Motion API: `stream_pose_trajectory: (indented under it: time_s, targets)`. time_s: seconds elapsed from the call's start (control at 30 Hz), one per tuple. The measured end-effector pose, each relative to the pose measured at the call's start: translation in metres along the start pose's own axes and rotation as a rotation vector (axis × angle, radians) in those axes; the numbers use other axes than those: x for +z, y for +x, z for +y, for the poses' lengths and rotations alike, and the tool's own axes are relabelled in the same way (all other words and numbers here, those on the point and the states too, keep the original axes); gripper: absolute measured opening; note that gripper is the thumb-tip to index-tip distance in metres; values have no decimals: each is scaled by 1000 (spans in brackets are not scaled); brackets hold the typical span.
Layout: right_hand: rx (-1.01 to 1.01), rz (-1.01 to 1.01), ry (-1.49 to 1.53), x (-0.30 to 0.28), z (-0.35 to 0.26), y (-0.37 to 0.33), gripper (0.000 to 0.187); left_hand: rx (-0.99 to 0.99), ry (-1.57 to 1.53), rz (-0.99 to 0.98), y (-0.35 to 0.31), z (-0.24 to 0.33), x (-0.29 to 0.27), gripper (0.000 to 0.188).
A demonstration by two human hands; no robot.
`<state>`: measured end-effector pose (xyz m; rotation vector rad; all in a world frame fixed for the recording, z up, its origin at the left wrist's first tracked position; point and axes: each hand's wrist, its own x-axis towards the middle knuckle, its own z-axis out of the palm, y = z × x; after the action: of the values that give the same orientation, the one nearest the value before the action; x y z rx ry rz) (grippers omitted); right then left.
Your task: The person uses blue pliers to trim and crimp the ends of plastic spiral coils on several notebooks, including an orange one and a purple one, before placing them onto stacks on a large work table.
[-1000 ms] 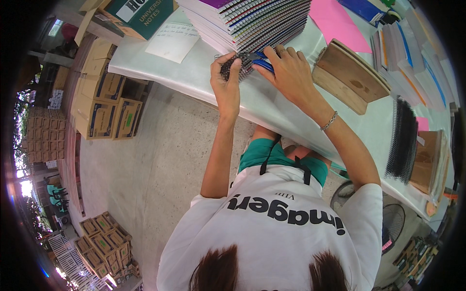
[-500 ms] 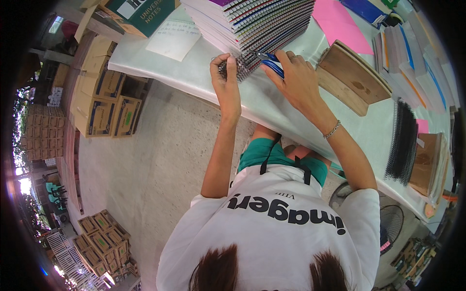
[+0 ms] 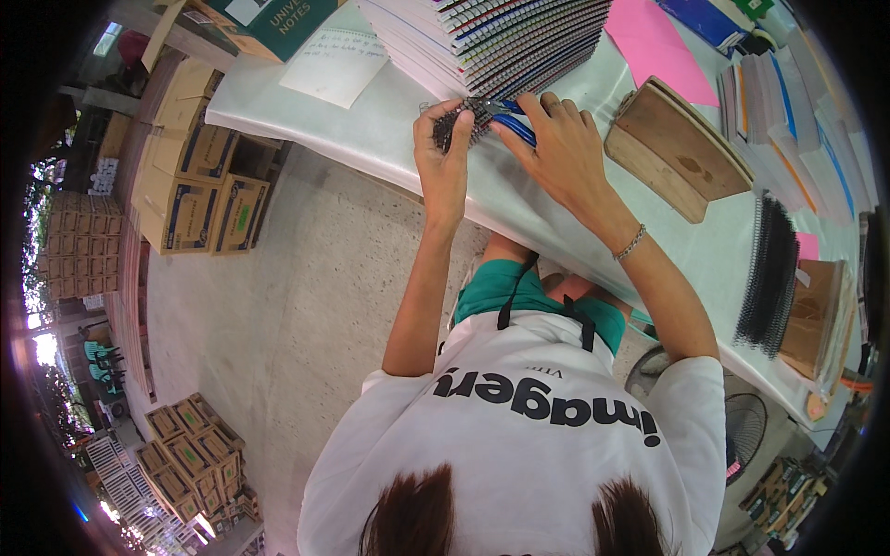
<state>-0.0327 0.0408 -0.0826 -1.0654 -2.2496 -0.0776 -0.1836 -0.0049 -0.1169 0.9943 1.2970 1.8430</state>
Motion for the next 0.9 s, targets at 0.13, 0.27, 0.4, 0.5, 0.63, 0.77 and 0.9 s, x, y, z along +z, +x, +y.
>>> stream_pose_trajectory:
  time_s: [0.13,0.27,0.4,0.5,0.63,0.77,0.9]
  targets:
    - [65,-136,19,-2,0,3,37,6,38,1,0,2,2,28]
    - [128,-197,30,-6,-2,0,37,31,65,19,0,-3,0,30]
    - [140,-133,17,-8,4,-10,39,-10,-97,87,0,-4,3,33]
    - [86,-62,-34,-5,7,-15,41,-60,-187,92,1,-4,2,33]
    - [57,-47,-32,-2,7,-15,43,-83,-7,-32,2,3,-4,33]
    - [27,-24,-22,4,4,-12,43,-12,133,-41,6,-4,-9,30]
    - [43,-47,1,3,2,-11,41,29,180,-41,5,-5,-10,27]
